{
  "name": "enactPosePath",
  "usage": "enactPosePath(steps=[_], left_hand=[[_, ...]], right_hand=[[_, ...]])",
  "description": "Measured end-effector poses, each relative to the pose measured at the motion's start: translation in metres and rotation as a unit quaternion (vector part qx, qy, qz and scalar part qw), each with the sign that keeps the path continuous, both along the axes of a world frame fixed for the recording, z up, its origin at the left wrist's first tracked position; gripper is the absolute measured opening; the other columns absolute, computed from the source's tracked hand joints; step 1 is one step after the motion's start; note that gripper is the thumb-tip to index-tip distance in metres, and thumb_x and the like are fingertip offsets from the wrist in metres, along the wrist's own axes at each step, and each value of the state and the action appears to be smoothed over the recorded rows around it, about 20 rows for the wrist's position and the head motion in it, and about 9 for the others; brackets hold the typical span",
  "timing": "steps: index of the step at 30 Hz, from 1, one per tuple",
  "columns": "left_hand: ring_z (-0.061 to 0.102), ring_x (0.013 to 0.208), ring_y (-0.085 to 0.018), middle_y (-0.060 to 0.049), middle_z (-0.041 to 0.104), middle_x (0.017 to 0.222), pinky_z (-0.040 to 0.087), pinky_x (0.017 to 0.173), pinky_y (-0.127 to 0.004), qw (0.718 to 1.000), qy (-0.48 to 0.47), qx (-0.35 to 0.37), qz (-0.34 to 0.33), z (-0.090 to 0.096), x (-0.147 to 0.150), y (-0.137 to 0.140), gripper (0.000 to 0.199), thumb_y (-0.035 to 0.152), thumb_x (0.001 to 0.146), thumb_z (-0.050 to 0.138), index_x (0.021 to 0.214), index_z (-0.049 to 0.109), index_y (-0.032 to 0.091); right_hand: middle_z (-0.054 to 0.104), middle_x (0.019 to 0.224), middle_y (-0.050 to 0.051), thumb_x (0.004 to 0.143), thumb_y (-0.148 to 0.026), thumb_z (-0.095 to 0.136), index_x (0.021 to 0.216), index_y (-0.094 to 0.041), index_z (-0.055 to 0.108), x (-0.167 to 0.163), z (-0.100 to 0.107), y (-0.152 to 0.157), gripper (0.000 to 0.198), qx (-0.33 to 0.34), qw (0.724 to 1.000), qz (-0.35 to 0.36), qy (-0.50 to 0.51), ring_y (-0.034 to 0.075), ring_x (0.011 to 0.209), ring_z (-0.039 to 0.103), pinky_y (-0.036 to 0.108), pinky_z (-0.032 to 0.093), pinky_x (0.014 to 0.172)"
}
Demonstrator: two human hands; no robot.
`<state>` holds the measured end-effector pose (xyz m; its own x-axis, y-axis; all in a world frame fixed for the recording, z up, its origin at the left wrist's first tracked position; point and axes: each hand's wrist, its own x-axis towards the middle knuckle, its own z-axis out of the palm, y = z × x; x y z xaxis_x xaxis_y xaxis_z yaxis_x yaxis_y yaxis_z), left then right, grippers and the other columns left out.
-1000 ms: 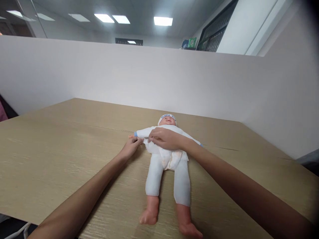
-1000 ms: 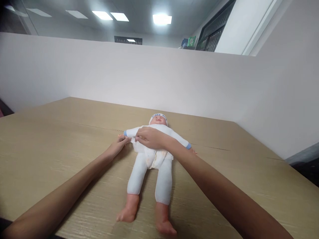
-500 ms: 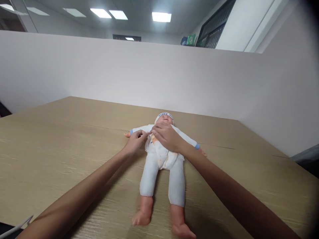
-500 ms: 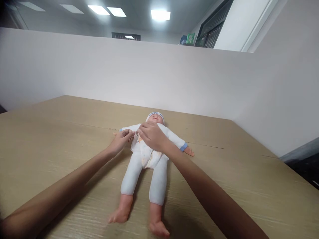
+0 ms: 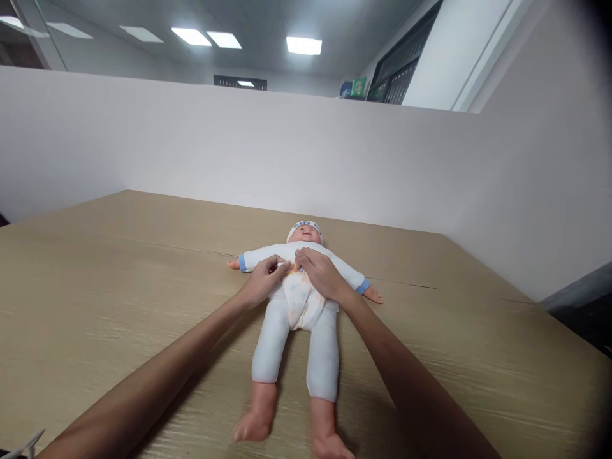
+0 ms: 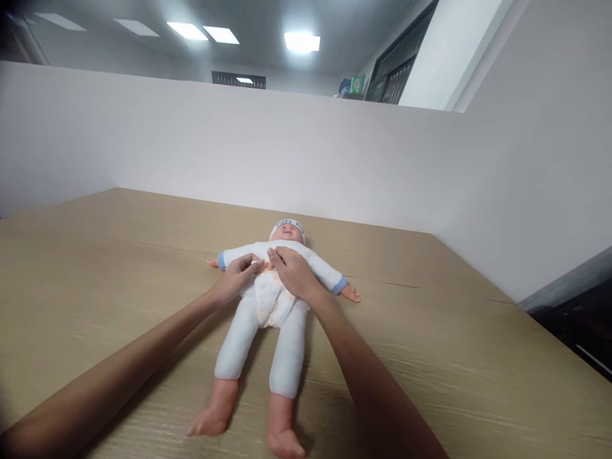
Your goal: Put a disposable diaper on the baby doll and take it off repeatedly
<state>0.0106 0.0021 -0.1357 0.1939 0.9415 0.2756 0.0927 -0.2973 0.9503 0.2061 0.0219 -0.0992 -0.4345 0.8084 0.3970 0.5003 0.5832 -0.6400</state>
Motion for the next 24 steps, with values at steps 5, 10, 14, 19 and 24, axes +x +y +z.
enactPosePath(steps=[5,10,14,19,24], left_hand=[[0.046,0.08,-0.02,-0.001,0.051,0.081,0.041,0.076,-0.033,0.998,-0.044,0.03,-0.028,-0.014,-0.005,0.001,0.051,0.065,0.105,0.046,0.093,0.068,0.021],[0.05,0.084,-0.019,-0.001,0.058,0.094,0.043,0.077,-0.03,0.995,-0.076,0.011,-0.061,-0.028,-0.008,0.002,0.044,0.062,0.1,0.064,0.117,0.065,0.022],[0.055,0.092,-0.02,-0.005,0.063,0.113,0.046,0.085,-0.031,0.999,-0.032,0.034,-0.002,-0.035,-0.009,0.0,0.048,0.061,0.1,0.066,0.131,0.063,0.025],[0.055,0.112,-0.024,-0.009,0.06,0.134,0.047,0.104,-0.037,0.998,-0.022,0.053,0.035,-0.047,-0.011,0.006,0.051,0.057,0.099,0.07,0.137,0.06,0.025],[0.056,0.113,-0.025,-0.01,0.061,0.138,0.047,0.104,-0.038,0.998,-0.012,0.043,0.041,-0.05,-0.011,0.011,0.05,0.054,0.098,0.071,0.138,0.061,0.026]], right_hand=[[0.059,0.081,-0.002,0.115,-0.06,0.04,0.079,-0.024,0.051,0.0,0.0,-0.001,0.052,-0.013,1.0,-0.004,0.0,0.018,0.08,0.055,0.034,0.043,0.079],[0.057,0.081,-0.003,0.105,-0.058,0.062,0.08,-0.023,0.057,0.002,0.004,-0.003,0.043,-0.022,1.0,-0.005,-0.015,0.017,0.078,0.052,0.032,0.041,0.074],[0.059,0.083,-0.002,0.101,-0.052,0.066,0.083,-0.022,0.06,0.005,0.006,-0.001,0.036,-0.05,0.999,0.017,-0.003,0.017,0.079,0.052,0.033,0.042,0.073],[0.057,0.082,-0.002,0.101,-0.053,0.065,0.084,-0.023,0.059,0.009,0.006,0.0,0.035,-0.057,0.998,0.022,-0.005,0.017,0.078,0.052,0.033,0.042,0.072],[0.057,0.083,-0.004,0.096,-0.045,0.069,0.094,-0.024,0.059,0.009,0.002,0.002,0.024,-0.048,0.999,0.003,-0.001,0.016,0.074,0.052,0.032,0.044,0.071]])
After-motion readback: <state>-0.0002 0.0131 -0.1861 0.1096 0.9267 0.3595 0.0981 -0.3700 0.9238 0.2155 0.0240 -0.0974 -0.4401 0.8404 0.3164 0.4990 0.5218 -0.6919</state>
